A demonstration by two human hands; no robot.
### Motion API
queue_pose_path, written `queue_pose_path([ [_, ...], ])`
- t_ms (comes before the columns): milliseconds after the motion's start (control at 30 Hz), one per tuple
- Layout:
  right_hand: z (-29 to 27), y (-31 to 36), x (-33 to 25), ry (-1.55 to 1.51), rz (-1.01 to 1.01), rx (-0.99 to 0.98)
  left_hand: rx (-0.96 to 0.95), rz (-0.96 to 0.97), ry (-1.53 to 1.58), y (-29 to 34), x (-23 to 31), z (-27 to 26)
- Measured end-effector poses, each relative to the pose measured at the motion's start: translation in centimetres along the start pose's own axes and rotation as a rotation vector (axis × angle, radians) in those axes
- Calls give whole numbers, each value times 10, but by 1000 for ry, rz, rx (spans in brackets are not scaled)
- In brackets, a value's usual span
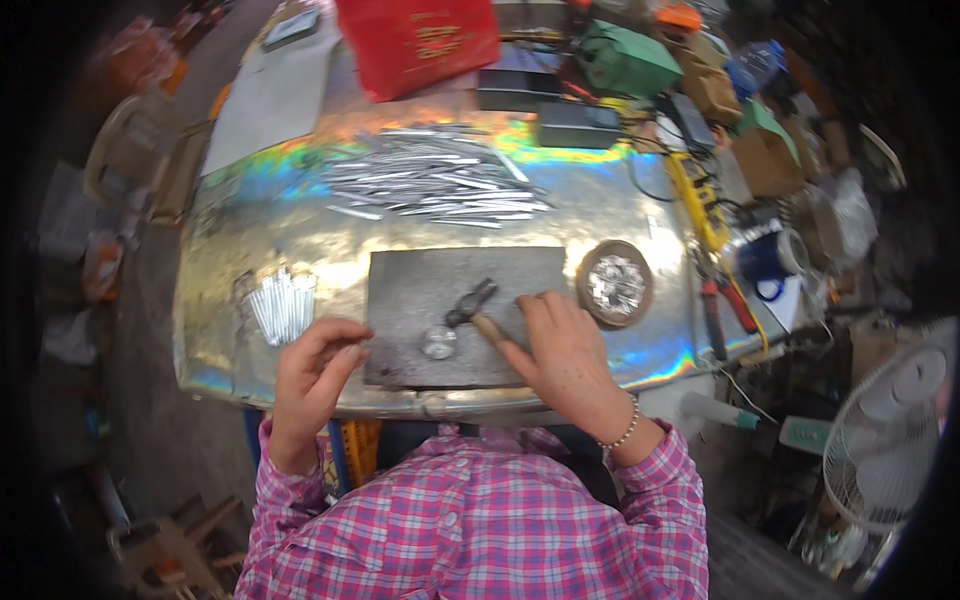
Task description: Shaping and flattening small metal rods using a hammer and an anvil block.
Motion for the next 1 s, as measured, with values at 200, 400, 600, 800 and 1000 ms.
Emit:
queue_pose_path([
  [200,4,0,-20,144,-21,-143,-104,117,-400,-62,6,-11],
  [400,12,10,-16,104,96,-87,-49,435,-928,-141,-67,-14],
  [600,6,17,20,-651,400,-173,-306,663,-1429,-148,-85,-2],
  [800,14,40,42,-2039,461,-367,-338,560,-1339,-156,-78,-17],
  [1000,18,47,53,-2243,371,-329,-64,603,-808,-114,-19,-23],
])
Point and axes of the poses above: each hand's wrist, its own y-axis away from the middle knuckle, its own z-axis out of the palm, x = y × z, the point moved 4 cm from there along -y, towards the middle knuckle, and after that the axes turned 5 degrees about x, right-handed, at the moved point
